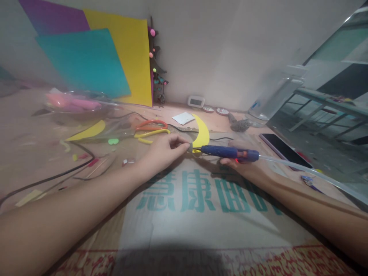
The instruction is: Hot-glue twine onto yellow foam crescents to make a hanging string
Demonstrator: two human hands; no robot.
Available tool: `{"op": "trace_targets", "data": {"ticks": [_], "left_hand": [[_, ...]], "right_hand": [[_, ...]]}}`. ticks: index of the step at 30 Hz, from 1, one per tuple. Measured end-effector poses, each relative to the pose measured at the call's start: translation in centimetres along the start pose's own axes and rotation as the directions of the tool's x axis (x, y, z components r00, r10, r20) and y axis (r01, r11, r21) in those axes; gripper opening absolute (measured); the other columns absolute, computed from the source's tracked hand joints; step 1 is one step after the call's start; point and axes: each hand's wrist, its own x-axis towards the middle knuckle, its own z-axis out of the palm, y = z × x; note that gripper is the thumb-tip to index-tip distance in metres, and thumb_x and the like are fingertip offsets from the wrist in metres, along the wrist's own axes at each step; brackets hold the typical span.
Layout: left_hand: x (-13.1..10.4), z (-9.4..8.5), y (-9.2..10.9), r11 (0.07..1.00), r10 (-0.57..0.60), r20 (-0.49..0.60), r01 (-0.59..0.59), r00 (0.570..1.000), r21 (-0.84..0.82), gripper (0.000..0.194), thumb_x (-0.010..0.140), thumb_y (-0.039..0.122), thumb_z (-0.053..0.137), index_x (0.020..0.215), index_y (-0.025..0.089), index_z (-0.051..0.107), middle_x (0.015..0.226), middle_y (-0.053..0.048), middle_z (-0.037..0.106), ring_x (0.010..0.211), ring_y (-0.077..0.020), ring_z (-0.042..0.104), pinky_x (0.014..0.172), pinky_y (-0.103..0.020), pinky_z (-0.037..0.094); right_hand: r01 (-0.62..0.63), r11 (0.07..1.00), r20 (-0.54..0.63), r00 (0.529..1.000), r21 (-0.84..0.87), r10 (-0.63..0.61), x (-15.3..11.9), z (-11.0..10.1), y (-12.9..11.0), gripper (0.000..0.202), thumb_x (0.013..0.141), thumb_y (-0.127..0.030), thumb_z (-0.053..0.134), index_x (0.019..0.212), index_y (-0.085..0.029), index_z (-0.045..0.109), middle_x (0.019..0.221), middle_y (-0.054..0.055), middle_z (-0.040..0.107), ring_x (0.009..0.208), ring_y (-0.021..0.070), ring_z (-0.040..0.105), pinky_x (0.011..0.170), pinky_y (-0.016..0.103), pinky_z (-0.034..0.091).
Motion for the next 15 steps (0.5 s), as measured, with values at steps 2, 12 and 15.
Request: {"op": "trace_targets", "data": {"ticks": [2,12,15], "left_hand": [[0.0,0.0,-0.1,1.0,0.003,0.0,-0.003,1.0,0.003,0.027,0.082,0.04,0.058,0.088,0.017,0.071,0.067,-0.002,0.067,0.059,-0.0143,0.056,0.056,-0.024,0.042],[0.0,-0.1,0.1,1.0,-0.005,0.029,0.005,1.0,0.018,0.03,0.082,0.041,0.058,0.091,0.015,0.071,0.069,-0.002,0.066,0.059,-0.0138,0.056,0.058,-0.024,0.041],[0.0,0.0,0.2,1.0,-0.012,0.027,0.012,1.0,0.017,0.029,0.082,0.04,0.058,0.09,0.015,0.071,0.072,-0.002,0.068,0.061,-0.0136,0.056,0.058,-0.023,0.042]], "right_hand": [[-0.001,1.0,-0.021,1.0,-0.015,0.001,-0.1,0.0,-0.2,0.038,0.074,-0.056,0.068,0.063,-0.025,0.049,0.06,0.001,0.051,0.057,0.0196,0.049,0.05,0.034,0.038],[-0.042,0.999,-0.022,0.999,0.003,0.042,-0.2,0.6,1.0,0.033,0.071,-0.054,0.069,0.065,-0.024,0.056,0.064,0.002,0.056,0.061,0.0195,0.053,0.051,0.032,0.04],[-0.022,1.0,-0.014,1.0,-0.008,0.022,-0.1,0.3,0.5,0.036,0.073,-0.056,0.067,0.064,-0.024,0.054,0.062,0.002,0.054,0.059,0.0188,0.05,0.05,0.033,0.037]]}}
